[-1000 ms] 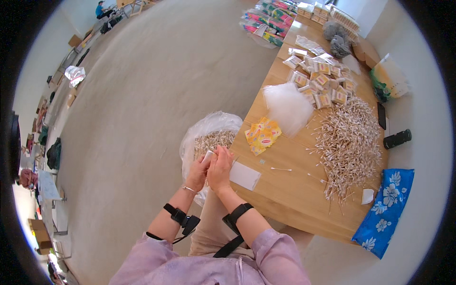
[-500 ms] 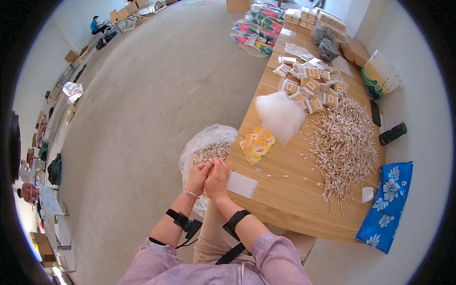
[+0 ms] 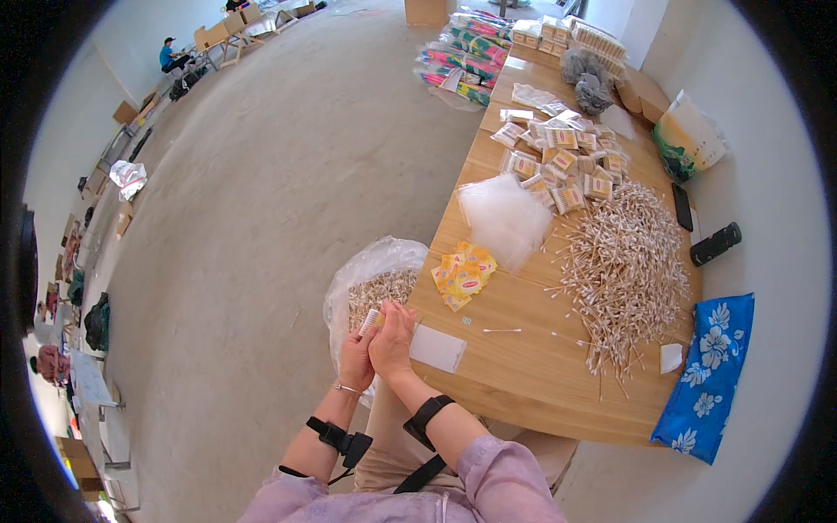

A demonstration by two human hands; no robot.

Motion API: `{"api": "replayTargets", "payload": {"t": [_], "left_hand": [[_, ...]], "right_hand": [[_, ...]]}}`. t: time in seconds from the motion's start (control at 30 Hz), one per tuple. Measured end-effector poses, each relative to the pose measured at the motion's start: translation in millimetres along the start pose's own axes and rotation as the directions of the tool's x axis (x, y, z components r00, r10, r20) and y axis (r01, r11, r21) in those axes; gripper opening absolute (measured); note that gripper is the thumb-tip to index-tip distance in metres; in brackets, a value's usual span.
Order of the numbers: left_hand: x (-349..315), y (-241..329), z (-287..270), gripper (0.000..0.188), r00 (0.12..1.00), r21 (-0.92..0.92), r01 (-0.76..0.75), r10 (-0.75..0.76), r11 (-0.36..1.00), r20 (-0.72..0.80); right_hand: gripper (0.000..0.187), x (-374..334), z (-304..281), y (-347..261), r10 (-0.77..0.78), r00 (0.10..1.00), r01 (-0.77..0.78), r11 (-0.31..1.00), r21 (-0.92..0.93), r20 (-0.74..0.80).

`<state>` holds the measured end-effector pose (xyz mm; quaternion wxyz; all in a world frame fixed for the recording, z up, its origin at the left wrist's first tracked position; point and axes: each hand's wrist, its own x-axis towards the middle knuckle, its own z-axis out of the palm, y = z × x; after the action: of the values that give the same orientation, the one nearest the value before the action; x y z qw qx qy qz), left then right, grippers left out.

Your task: The person is seen taking cotton swabs from a large pile, aligning them, and putting them into small plastic bags.

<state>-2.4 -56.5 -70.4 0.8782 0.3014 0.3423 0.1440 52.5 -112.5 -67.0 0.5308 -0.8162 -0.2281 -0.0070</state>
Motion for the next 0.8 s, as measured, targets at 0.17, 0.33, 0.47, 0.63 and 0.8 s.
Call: {"api": "replayTargets", "payload": {"t": [0.17,0.33,0.47,0.63,0.8], "left_hand": [[-4,-6,3,0.029,0.99,0.182,-0.08,0.099,0.98,-0.1],[11,12,-18,0.032,0.991,0.365,-0.038,-0.012,0.93,0.135],[28,39,-8,0.03,0.978,0.329,0.135,-0.179,0.935,0.105],[45,30,4,0.03,0.996,0.683,0.024,-0.076,0.73,0.045],[48,22,1,0.031,0.99,0.687,-0.078,-0.025,0.722,0.138]], "right_hand": [[0.042,-1,0,5,0.046,0.997,-0.048,0.998,0.027,0.057],[0.039,1,0,-2,0.008,0.999,-0.008,1.0,-0.002,-0.052],[0.045,3,-3,-3,-0.015,0.998,0.016,1.0,0.022,-0.064],[0.048,2,-3,-5,0.027,0.998,-0.019,0.992,0.125,-0.056],[0.046,2,0,-2,0.003,0.996,0.008,0.994,0.112,-0.094]]}}
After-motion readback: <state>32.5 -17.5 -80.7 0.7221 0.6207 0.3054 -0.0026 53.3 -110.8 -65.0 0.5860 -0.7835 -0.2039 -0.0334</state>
